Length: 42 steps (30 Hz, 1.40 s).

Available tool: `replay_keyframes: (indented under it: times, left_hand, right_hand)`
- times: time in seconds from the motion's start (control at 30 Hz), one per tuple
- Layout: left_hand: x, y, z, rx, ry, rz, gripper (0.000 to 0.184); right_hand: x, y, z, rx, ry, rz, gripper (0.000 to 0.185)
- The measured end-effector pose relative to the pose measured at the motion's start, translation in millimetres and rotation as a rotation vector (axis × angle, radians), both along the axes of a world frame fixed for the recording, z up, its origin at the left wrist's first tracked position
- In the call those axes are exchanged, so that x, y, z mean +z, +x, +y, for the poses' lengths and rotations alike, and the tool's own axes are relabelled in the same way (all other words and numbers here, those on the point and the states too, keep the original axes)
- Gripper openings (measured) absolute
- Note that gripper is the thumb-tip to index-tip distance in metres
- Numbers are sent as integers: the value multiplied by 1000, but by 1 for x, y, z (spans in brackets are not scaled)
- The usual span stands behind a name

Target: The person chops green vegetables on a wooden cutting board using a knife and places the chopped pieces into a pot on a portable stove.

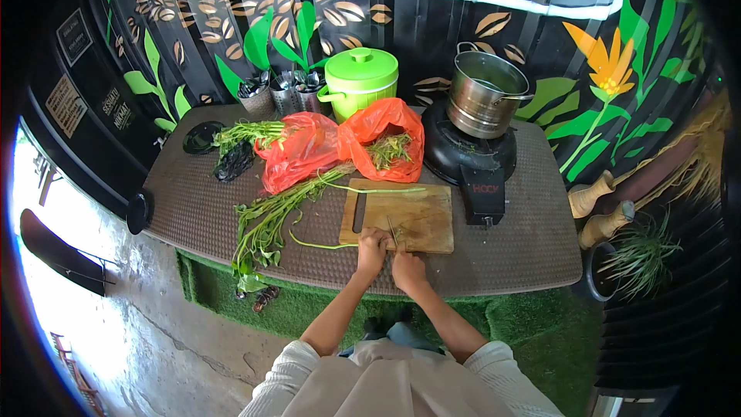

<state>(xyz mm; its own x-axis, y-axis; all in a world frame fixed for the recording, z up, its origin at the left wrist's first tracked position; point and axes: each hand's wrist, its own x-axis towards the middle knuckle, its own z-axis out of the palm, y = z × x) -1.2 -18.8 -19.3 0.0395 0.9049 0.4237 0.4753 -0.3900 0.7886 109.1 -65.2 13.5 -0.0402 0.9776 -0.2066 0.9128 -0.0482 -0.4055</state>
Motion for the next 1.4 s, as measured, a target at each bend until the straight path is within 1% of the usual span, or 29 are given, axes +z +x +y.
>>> replay_keyframes:
  times: [0.03, 0.1, 0.17, 0.23, 0.3, 0.33, 0.4, 0.43, 0.5, 0.53, 0.57, 0.63, 0.7, 0.77, 0.83, 0.87, 0.93, 0.97, 1.0, 1.03, 1.1, 1.13, 1.2, 1.23, 1.3, 1.4]
  left_hand:
    - [-1, -2, 1, -5, 4, 2, 11]
    - [-2, -2, -1, -47, 75, 26, 12]
    - [-1, -1, -3, -32, 67, 30, 11]
    - [1, -2, -6, -9, 61, 38, 11]
    - [2, 0, -8, 10, 67, 59, 12]
    - [1, 1, -8, 12, 67, 55, 12]
    - [0, 0, -10, 14, 35, -10, 11]
    - [-1, -1, -10, 22, 32, -11, 11]
    - [1, -1, -9, 24, 59, 83, 15]
    - [3, 0, -9, 27, 58, 82, 15]
    - [4, 1, -9, 46, 13, 45, 18]
    - [8, 2, -11, 70, -23, 13, 22]
    - [12, 2, -12, 37, -42, -114, 25]
    - [16, 2, -15, 56, -38, -109, 24]
    - [16, 3, -15, 78, -30, -110, 24]
    - [14, 2, -15, 68, -46, -133, 23]
    - [12, 2, -16, 64, -65, -155, 22]
    - [11, 0, -17, 58, -42, -78, 21]
    - [11, -1, -18, 51, -19, 1, 21]
    - [12, -4, -19, 49, -20, 3, 21]
    - [12, -8, -19, 8, 73, 120, 20]
    - [12, -8, -19, 6, 76, 119, 20]
    - [11, -11, -16, -36, 0, -41, 21]
    - [11, -12, -14, -42, 1, -40, 21]
    - [10, -10, -10, 41, -61, -34, 18]
    - [8, -19, -5, 16, -111, 12, 13]
  right_hand:
    - [-4, -3, 5, -5, 4, 2, 32]
    - [-11, -4, 15, -52, 30, 93, 36]
    - [-18, -3, 24, -46, 49, 67, 37]
    - [-12, -4, 27, -32, 70, 43, 37]
    - [-1, 3, 26, 7, -37, 41, 37]
    - [4, 3, 20, 9, -36, 37, 37]
    - [10, -2, 5, -21, -47, 18, 37]
    - [10, -5, 1, -13, -50, 17, 37]
    - [8, -10, -1, -56, -79, 75, 37]
    - [0, -11, 6, -80, -33, 54, 36]
    - [-4, -8, 14, -78, -35, 53, 36]
    - [-3, -4, 30, 36, -8, 19, 37]
    - [-2, 1, 30, 61, 12, -8, 36]
    - [0, 2, 22, 85, 27, -42, 36]
    - [11, -3, 3, 26, -4, -34, 34]
    - [7, -7, -3, 3, 1, -69, 31]
    - [1, -11, 1, 17, -3, -54, 31]
    - [-2, -13, 2, 23, -11, -34, 31]
    - [-6, -11, 4, 47, 128, 8, 33]
    - [-9, -8, 7, 45, 127, 11, 33]
    - [-10, 0, 18, 118, 123, -21, 34]
    - [-9, 4, 22, 103, 119, 1, 36]
    - [-3, 8, 20, 98, 78, 15, 36]
    - [1, 8, 18, 93, 34, 26, 37]
    - [0, 1, 8, 63, 29, -7, 37]
    - [-1, -8, -1, 32, 4, -48, 37]
